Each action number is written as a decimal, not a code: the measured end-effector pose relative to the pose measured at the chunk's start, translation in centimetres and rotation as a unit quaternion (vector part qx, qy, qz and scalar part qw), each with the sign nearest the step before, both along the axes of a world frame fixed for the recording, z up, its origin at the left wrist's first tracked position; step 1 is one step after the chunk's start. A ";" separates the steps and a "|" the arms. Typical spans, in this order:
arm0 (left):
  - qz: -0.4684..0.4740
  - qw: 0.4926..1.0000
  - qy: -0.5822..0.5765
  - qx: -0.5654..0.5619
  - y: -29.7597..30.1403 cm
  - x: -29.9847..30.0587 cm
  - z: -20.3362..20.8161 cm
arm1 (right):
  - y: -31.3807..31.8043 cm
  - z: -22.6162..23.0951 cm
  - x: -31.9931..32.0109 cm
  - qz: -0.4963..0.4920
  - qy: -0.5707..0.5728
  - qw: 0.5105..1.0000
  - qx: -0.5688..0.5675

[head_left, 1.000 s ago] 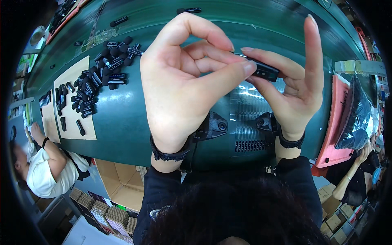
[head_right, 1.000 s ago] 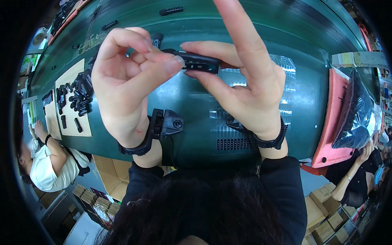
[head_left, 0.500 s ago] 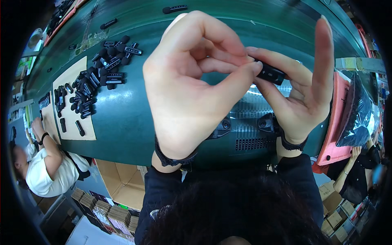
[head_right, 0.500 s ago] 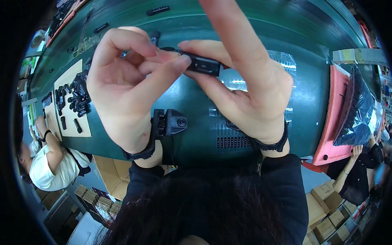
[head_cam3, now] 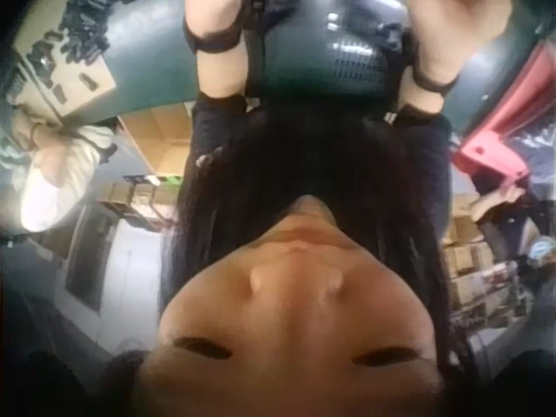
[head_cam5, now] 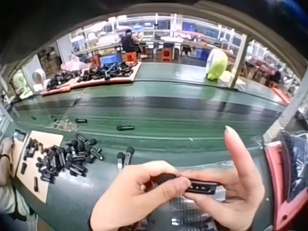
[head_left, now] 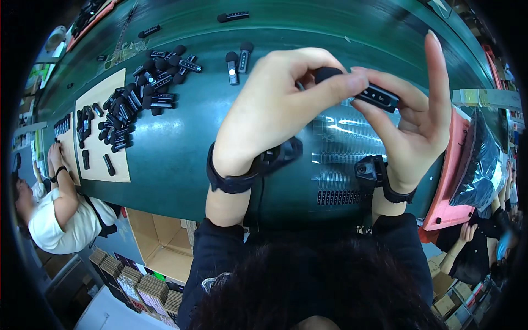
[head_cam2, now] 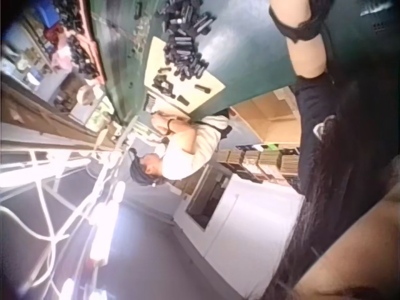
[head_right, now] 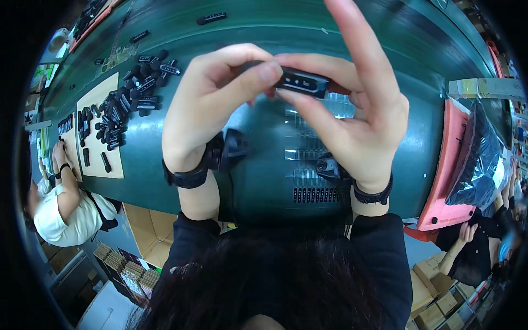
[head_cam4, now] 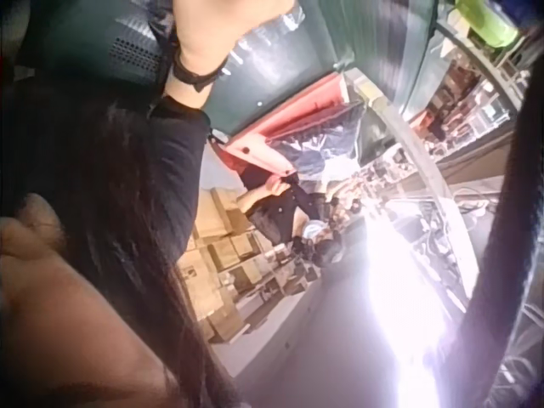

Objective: The person picks up a microphone and a button panel by hand, then presses the panel onto the microphone. After repeating this process for several microphones, the person peels a sheet of adhesive labels from a plastic film and presses it onto the work surface.

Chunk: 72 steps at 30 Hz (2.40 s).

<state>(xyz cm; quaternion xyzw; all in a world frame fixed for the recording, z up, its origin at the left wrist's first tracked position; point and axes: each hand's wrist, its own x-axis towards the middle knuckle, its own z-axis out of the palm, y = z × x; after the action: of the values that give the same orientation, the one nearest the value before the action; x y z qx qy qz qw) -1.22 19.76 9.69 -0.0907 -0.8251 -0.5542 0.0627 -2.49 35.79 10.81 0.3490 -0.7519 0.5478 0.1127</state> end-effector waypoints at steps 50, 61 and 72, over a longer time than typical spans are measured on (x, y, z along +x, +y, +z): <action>-0.185 0.965 0.015 -0.188 13.6 1.9 -10.9 | 10.1 -10.6 -6.9 -0.018 -0.101 0.878 0.467; -0.232 0.923 0.209 -0.224 13.2 4.4 -7.2 | 8.5 -9.7 -8.7 -0.016 -0.142 0.855 0.498; 0.036 0.964 0.258 -0.046 1.4 4.3 2.6 | -3.1 -5.2 -8.8 0.146 0.155 0.895 0.391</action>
<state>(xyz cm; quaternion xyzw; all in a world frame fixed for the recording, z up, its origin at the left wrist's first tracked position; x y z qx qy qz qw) 3.10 21.13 12.26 -0.2041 -0.8082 -0.4706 0.2894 -11.27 32.68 5.62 0.5515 -0.8189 0.1588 0.0006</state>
